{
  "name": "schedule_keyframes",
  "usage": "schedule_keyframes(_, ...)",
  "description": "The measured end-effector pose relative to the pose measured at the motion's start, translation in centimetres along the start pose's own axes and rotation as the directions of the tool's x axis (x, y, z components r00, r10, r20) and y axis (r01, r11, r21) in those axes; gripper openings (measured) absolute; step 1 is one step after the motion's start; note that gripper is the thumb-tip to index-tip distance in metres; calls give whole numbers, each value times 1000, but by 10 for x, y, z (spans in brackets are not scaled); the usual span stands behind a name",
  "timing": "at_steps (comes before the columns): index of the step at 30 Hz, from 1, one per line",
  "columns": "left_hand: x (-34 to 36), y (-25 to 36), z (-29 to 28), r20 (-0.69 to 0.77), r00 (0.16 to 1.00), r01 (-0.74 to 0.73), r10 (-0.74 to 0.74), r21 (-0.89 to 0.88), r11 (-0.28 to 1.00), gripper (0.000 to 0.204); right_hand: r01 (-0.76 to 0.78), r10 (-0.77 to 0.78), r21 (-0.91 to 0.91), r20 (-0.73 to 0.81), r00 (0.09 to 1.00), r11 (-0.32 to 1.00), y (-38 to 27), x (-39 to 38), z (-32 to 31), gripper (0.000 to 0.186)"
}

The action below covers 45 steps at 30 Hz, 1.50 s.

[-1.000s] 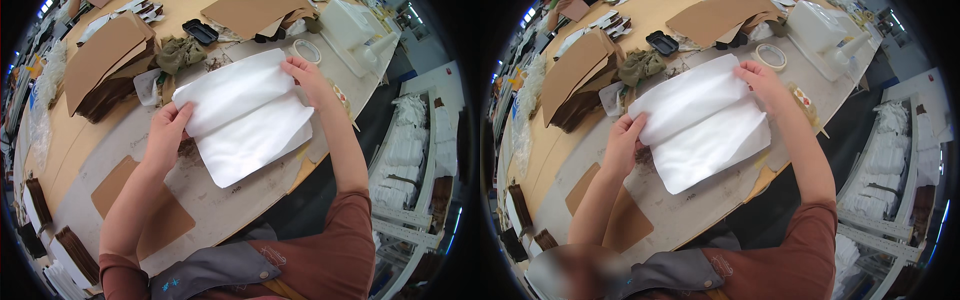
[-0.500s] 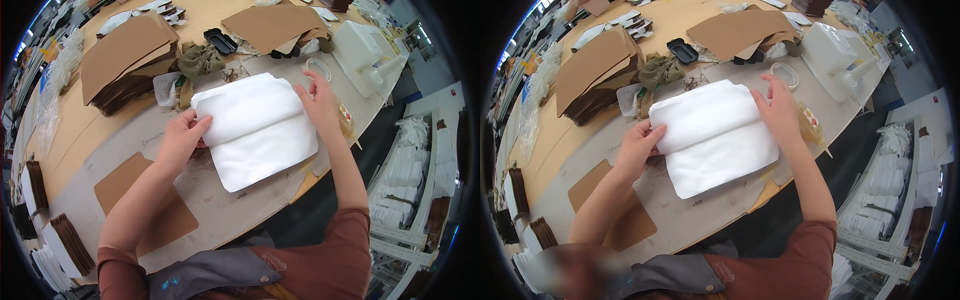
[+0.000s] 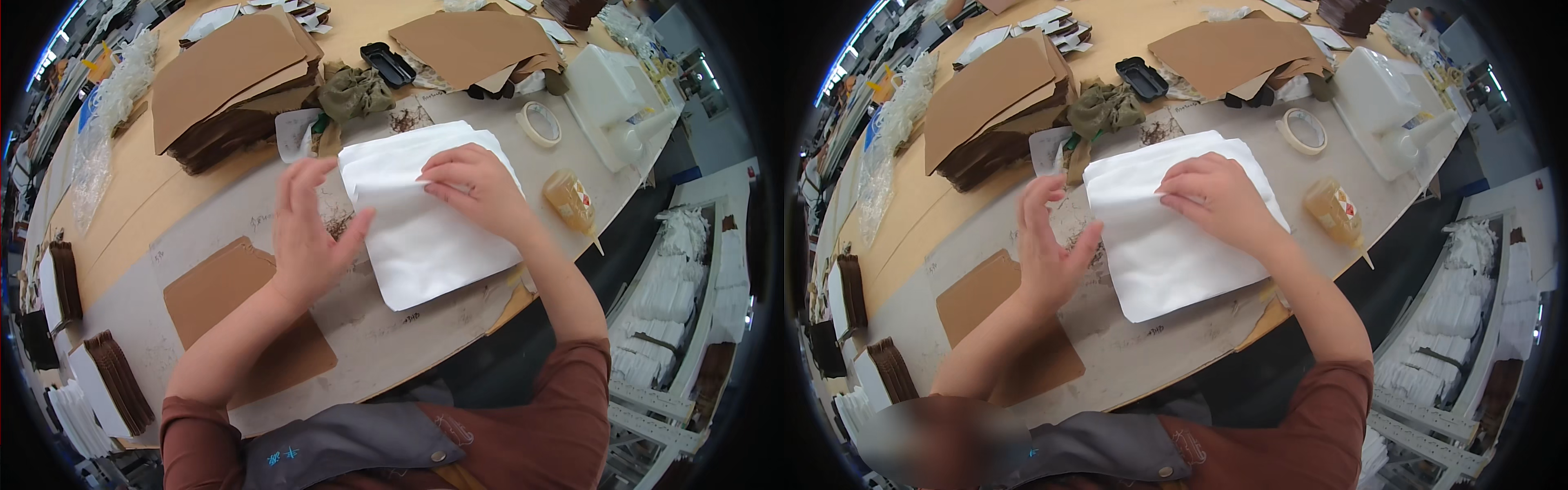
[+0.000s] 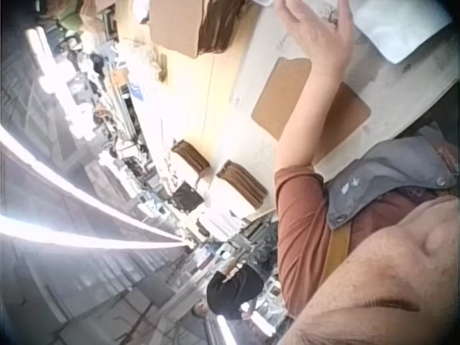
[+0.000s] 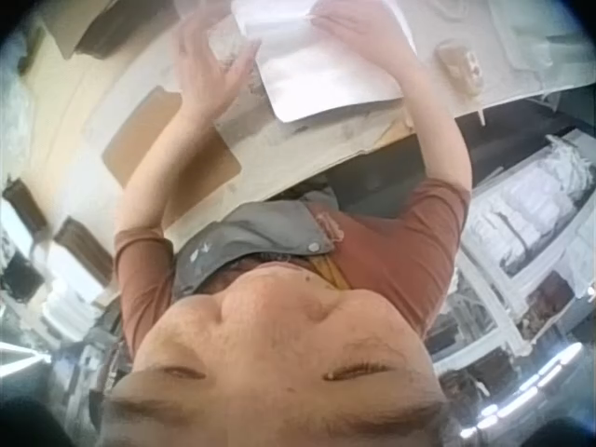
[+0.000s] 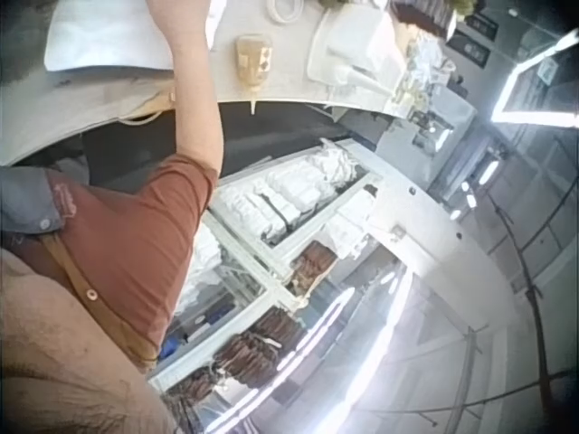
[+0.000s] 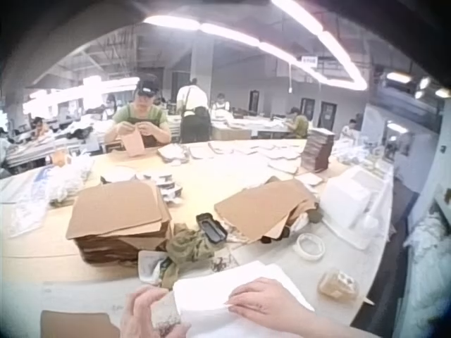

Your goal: The recorder is gluing white lining material to brown leather pieces at a workshop table.

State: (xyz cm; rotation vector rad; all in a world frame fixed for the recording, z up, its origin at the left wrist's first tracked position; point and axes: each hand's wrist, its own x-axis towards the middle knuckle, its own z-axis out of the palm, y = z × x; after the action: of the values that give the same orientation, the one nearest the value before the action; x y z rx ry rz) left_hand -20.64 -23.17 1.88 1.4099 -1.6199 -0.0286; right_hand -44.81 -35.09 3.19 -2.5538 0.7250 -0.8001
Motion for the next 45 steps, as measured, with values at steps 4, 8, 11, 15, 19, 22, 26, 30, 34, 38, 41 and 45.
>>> schedule_keyframes(4, -2, 18, -6, 278, 842, -501, 462, 90, 861, 49, -560, 617, 474, 43, 786, 680, 10, 14, -24, 25)
schedule_keyframes(8, -9, 16, 1, 494, 826, -324, 270, 25, 946, 41, -254, 538, 548, -453, 711, 797, -6, 40, -78, 25)
schedule_keyframes(11, -13, 13, -2, 501, 841, -246, 202, 22, 969, 41, -131, 368, 378, -667, 647, 916, -39, 37, -104, 21)
schedule_keyframes(15, -14, 26, -12, 556, 830, 268, -42, -331, 905, 42, 41, -223, -361, -478, 850, 932, -61, -3, -95, 23)
schedule_keyframes(19, -14, 22, -27, 842, 467, 884, -271, -443, 148, 66, 258, -316, -423, -73, 946, 869, -94, -39, -35, 27)
schedule_keyframes(22, -14, 19, -27, 893, 301, 951, -334, -309, 32, 90, 224, -240, -417, 14, 971, 881, -105, -76, 8, 26)
schedule_keyframes(26, -16, 22, -29, 821, 313, 945, -478, -319, 70, 76, 149, -161, -374, 0, 987, 915, -110, -90, 18, 38)
schedule_keyframes(30, -10, 23, -25, 799, 322, 944, -509, -226, 242, 46, 63, -79, -319, -37, 996, 946, -109, -97, 11, 48)
schedule_keyframes(34, -12, 43, -36, 596, 672, 650, -440, -189, 736, 17, -216, 132, -291, -283, 950, 932, -91, -105, 3, 69)
schedule_keyframes(38, -19, 54, -75, 446, 894, 113, 29, -288, 951, 16, -534, 486, -12, -395, 780, 846, -84, -104, -10, 95)
schedule_keyframes(41, -32, 42, -103, 435, 899, 142, 51, -400, 906, 13, -518, 591, 492, 9, 806, 699, -88, -109, -14, 86)
schedule_keyframes(45, -73, 35, -147, 467, 785, 600, -407, -413, 685, 16, -576, 591, 602, 204, 780, 552, -121, -100, 6, 31)
